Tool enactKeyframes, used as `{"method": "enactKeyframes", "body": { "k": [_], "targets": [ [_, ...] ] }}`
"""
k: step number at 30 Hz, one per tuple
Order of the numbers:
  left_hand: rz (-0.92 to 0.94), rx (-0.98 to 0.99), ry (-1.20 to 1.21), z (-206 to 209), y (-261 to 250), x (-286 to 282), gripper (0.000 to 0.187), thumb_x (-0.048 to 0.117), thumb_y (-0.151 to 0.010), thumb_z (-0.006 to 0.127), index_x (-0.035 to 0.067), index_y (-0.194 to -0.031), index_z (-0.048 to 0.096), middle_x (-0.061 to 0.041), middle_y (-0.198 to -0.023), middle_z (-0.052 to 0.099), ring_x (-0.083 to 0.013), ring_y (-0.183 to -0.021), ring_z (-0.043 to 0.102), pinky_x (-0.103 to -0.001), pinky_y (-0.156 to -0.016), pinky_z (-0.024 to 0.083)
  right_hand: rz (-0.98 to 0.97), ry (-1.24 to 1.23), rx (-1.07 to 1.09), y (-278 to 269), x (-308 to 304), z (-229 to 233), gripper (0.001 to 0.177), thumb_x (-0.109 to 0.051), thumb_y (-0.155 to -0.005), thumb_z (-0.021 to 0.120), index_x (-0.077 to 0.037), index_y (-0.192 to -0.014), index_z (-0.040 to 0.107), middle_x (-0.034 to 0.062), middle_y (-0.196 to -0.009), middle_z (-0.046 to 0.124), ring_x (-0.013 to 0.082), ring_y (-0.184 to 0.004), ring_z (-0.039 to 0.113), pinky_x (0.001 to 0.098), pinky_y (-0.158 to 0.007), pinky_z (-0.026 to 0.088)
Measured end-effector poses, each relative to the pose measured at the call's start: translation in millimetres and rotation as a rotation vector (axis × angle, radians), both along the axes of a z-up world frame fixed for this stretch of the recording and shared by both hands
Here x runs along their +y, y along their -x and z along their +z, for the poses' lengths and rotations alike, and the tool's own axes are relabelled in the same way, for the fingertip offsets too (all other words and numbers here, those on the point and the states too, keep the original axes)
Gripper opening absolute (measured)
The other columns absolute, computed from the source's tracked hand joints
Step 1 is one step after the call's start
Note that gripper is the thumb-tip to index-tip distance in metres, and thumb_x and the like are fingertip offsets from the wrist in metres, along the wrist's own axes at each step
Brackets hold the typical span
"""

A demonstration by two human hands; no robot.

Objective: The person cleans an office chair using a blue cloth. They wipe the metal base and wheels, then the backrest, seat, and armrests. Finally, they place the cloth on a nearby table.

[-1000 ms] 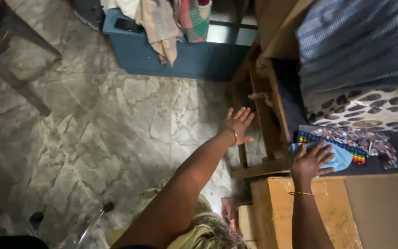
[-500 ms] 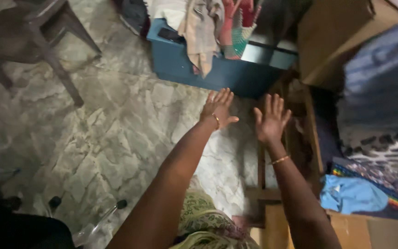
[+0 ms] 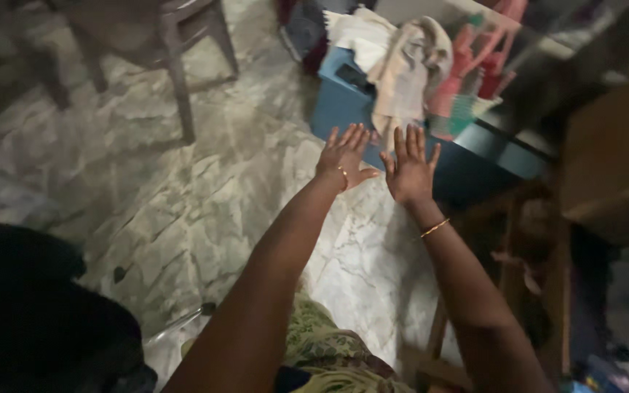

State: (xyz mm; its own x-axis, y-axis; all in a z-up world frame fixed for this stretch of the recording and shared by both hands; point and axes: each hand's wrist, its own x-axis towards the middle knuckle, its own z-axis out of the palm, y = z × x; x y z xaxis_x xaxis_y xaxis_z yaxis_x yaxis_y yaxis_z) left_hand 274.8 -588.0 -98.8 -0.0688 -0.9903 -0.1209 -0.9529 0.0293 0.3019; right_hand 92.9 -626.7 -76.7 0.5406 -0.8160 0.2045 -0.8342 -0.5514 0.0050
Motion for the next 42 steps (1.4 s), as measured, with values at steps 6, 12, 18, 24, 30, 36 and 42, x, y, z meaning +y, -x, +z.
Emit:
{"method": "enactKeyframes", "body": {
  "k": [6, 12, 18, 24, 30, 36, 42],
  "targets": [
    [0.144, -0.049, -0.030, 1, -64, 10, 0.106, 0.079, -0.089, 0.047, 0.013, -0.164, 0.010, -0.004, -0.172, 0.008, -0.0197, -0.158, 0.003, -0.048, -0.127, 0.001, 0.210, 0.004, -0.049, -89, -12, -3, 0.067, -0.047, -0.109, 0.041, -0.007, -0.161, 0.034, 0.0211, -0.168, 0.028, 0.0380, -0.156, 0.019, 0.0707, -0.118, 0.008],
    [0.326, -0.024, -0.039, -2, -125, 46, 0.106, 0.077, -0.088, 0.050, 0.012, -0.164, 0.012, -0.005, -0.172, 0.009, -0.0191, -0.159, 0.003, -0.047, -0.127, 0.001, 0.381, -0.024, -0.078, -162, -5, -12, 0.067, -0.049, -0.108, 0.042, -0.009, -0.161, 0.035, 0.0185, -0.168, 0.029, 0.0350, -0.157, 0.020, 0.0692, -0.120, 0.010],
    [0.509, -0.045, -0.001, -5, -155, 88, 0.103, 0.072, -0.089, 0.053, 0.012, -0.164, 0.013, -0.005, -0.172, 0.010, -0.0189, -0.158, 0.005, -0.047, -0.127, 0.003, 0.537, -0.051, -0.037, -214, 11, -23, 0.066, -0.050, -0.107, 0.041, -0.013, -0.161, 0.034, 0.0168, -0.168, 0.028, 0.0345, -0.157, 0.019, 0.0687, -0.120, 0.010],
    [0.665, -0.041, -0.058, 14, -164, 138, 0.105, 0.075, -0.088, 0.052, 0.013, -0.163, 0.011, -0.004, -0.172, 0.008, -0.0181, -0.158, 0.003, -0.047, -0.127, 0.002, 0.661, -0.122, -0.021, -246, 40, -19, 0.066, -0.051, -0.107, 0.039, -0.014, -0.162, 0.032, 0.0157, -0.168, 0.027, 0.0336, -0.157, 0.018, 0.0668, -0.121, 0.009],
    [0.751, -0.033, -0.125, 22, -154, 174, 0.105, 0.074, -0.091, 0.049, 0.012, -0.163, 0.007, -0.004, -0.172, 0.002, -0.0189, -0.158, -0.001, -0.047, -0.127, -0.001, 0.751, -0.178, 0.018, -257, 68, -22, 0.067, -0.053, -0.106, 0.036, -0.016, -0.162, 0.029, 0.0149, -0.168, 0.024, 0.0327, -0.156, 0.016, 0.0650, -0.120, 0.007],
    [0.845, -0.041, -0.142, 21, -145, 214, 0.103, 0.072, -0.093, 0.048, 0.012, -0.165, 0.005, -0.005, -0.173, 0.002, -0.0193, -0.159, -0.003, -0.045, -0.128, -0.001, 0.847, -0.162, 0.030, -264, 99, -31, 0.067, -0.053, -0.107, 0.035, -0.016, -0.162, 0.028, 0.0128, -0.169, 0.023, 0.0307, -0.157, 0.014, 0.0669, -0.120, 0.007],
    [0.917, -0.076, -0.090, 33, -138, 248, 0.103, 0.071, -0.091, 0.050, 0.014, -0.164, 0.004, -0.006, -0.172, 0.003, -0.0198, -0.158, -0.001, -0.046, -0.126, 0.000, 0.923, -0.170, -0.011, -265, 129, -20, 0.066, -0.050, -0.107, 0.037, -0.015, -0.163, 0.029, 0.0131, -0.169, 0.022, 0.0311, -0.157, 0.015, 0.0658, -0.121, 0.007]
  ]
}}
